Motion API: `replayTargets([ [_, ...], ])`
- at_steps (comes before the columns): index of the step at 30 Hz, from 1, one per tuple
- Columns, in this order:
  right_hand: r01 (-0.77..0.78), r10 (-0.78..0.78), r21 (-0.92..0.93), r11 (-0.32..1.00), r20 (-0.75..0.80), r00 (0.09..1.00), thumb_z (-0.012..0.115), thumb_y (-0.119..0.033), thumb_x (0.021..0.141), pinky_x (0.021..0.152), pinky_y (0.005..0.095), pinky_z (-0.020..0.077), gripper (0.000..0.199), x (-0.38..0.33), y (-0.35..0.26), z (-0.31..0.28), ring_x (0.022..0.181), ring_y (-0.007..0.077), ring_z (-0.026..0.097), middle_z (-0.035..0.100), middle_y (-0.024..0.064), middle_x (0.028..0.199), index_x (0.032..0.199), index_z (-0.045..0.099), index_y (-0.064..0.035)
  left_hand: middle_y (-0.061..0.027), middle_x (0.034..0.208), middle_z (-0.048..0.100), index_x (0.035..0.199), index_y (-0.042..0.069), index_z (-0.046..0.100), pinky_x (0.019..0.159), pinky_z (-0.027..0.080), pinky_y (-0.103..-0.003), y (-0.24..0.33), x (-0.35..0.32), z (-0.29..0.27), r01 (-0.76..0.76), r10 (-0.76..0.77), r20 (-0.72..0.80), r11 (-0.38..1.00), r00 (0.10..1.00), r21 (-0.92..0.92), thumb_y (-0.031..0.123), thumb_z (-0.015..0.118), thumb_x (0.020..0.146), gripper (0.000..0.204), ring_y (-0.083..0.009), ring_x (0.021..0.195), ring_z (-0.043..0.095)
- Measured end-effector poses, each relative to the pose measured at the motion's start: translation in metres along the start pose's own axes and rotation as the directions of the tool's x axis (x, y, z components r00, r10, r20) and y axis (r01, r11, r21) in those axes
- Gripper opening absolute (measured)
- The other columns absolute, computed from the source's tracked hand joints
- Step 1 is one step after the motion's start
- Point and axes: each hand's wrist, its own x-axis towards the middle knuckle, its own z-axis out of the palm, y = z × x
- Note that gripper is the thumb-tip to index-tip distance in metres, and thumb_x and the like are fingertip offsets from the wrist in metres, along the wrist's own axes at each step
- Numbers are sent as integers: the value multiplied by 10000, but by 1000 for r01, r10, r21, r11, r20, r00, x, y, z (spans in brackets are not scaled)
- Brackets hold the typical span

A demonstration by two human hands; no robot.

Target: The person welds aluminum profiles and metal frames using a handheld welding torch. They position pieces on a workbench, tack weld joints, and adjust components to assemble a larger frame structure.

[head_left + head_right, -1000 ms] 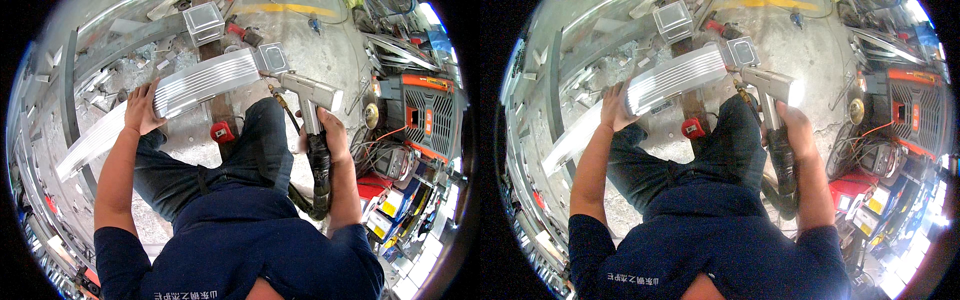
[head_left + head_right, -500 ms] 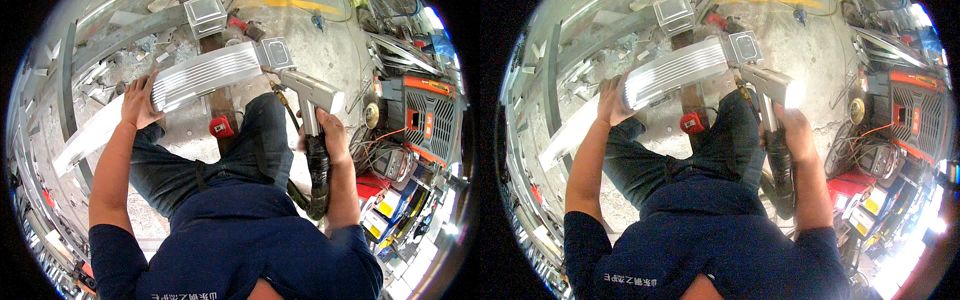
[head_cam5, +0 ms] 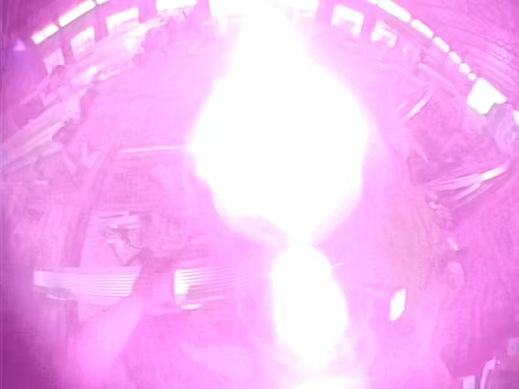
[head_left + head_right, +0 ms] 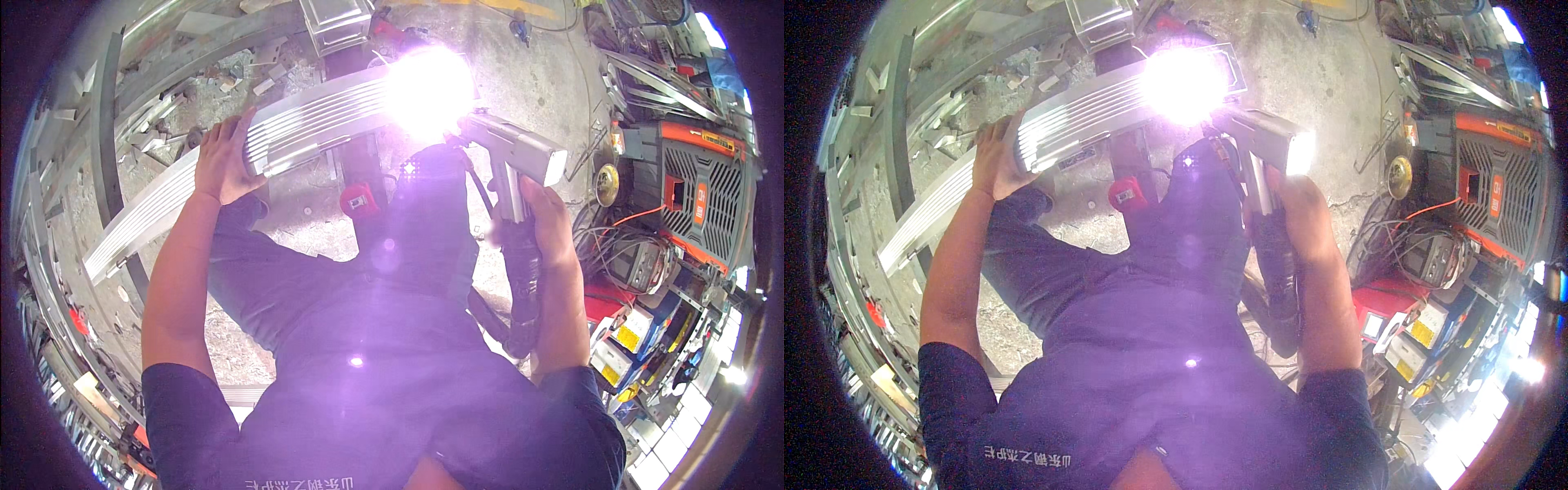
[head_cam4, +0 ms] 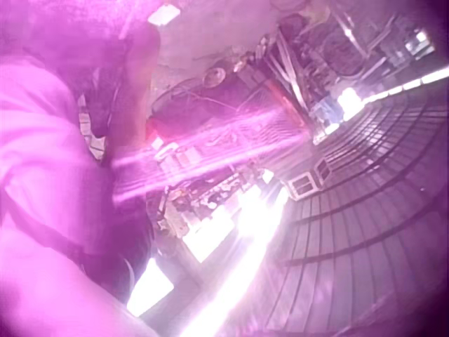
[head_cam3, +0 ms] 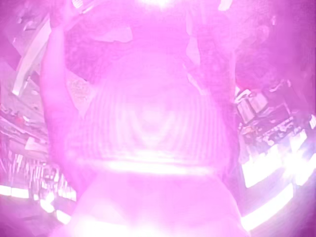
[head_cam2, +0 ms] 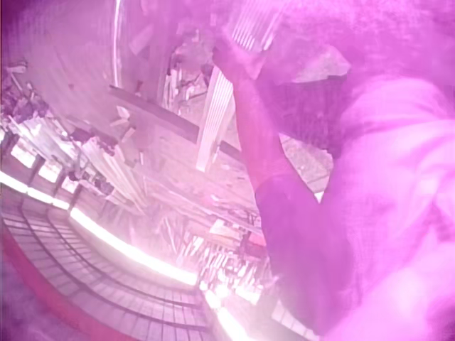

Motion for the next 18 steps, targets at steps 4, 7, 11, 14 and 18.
replayTargets([
  [4,-12,12,-20,1000,-15,1000,440,-401,1055,524,324,525,498,-1,4,-2,539,204,646,675,123,707,1139,645,45,-148,1483,449,1602,209,262,1203,310,-488,2,-1,-3,14,-15,5,1000,1000,24,357,892,590,1202,-364,1358,439],
  [7,-6,5,-14,1000,-19,1000,450,-404,1051,515,325,520,501,-5,3,-2,537,205,645,677,131,709,1141,647,48,-144,1482,453,1604,209,260,1194,318,-485,0,0,-1,9,-9,-2,1000,1000,24,370,891,586,1208,-362,1350,445],
  [11,70,-66,72,995,-56,996,467,-447,1036,494,326,492,546,-9,-2,-8,517,212,623,658,135,666,1146,646,57,-131,1454,476,1610,210,259,1154,345,-478,-8,-2,10,-62,62,-88,998,994,10,373,890,548,1246,-359,1317,465],
  [14,116,-112,46,992,-77,991,430,-463,1035,498,318,467,566,2,-19,-9,517,204,614,656,125,661,1155,649,44,-135,1446,481,1609,211,266,1155,343,-485,-6,-1,6,-38,39,-69,999,997,9,370,888,547,1240,-364,1315,466],
  [18,80,-73,169,982,-46,996,463,-508,1041,485,332,493,639,27,-31,7,484,231,566,584,129,628,1162,605,103,-146,1435,487,1609,204,267,1151,343,-485,-8,-2,9,-34,33,-85,999,996,-12,366,890,557,1233,-376,1314,467],
])
